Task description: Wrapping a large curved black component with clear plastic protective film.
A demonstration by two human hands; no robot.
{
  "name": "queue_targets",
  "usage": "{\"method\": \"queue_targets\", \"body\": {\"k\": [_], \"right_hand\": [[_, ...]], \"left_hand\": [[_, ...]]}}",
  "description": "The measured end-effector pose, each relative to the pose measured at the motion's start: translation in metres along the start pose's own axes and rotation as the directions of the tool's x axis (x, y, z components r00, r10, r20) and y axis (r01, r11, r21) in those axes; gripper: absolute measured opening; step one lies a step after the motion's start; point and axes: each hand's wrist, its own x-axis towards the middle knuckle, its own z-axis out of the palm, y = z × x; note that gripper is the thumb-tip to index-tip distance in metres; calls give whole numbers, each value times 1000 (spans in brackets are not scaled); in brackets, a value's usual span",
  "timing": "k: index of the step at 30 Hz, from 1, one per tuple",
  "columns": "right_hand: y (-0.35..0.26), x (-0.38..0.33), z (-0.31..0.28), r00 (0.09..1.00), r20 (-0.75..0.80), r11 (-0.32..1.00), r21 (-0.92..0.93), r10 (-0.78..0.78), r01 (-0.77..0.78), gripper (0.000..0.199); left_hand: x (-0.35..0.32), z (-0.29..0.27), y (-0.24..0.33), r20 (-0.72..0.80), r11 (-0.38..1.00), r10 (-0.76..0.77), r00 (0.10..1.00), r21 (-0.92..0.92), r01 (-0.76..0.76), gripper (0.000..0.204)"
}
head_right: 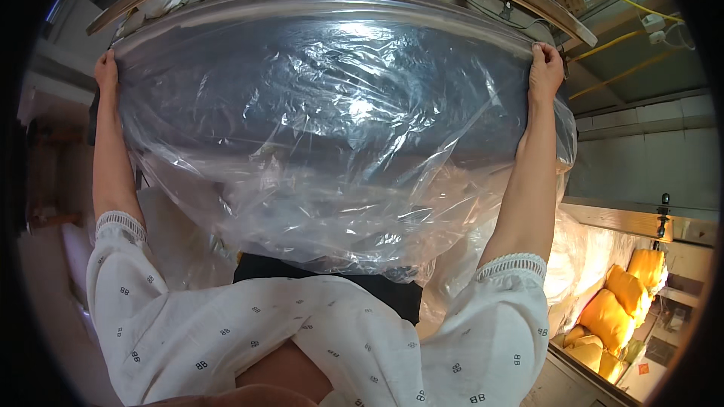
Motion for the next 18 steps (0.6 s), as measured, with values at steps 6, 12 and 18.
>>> {"method": "queue_targets", "body": {"k": [6, 12, 18], "right_hand": [[7, 12, 8, 999, -13, 994, -98, 47, -48, 27], [1, 14, 3, 993, -120, 925, -380, -18, -29, 39], [12, 22, -2, 982, -187, 951, -297, 31, -87, 39]], "left_hand": [[39, 18, -22, 69, 993, -84, 994, -83, 89, 42], [49, 21, -25, 207, 976, -156, 966, -120, 184, 45], [53, 20, -42, 111, 882, -235, 965, -393, 260, 34]]}}
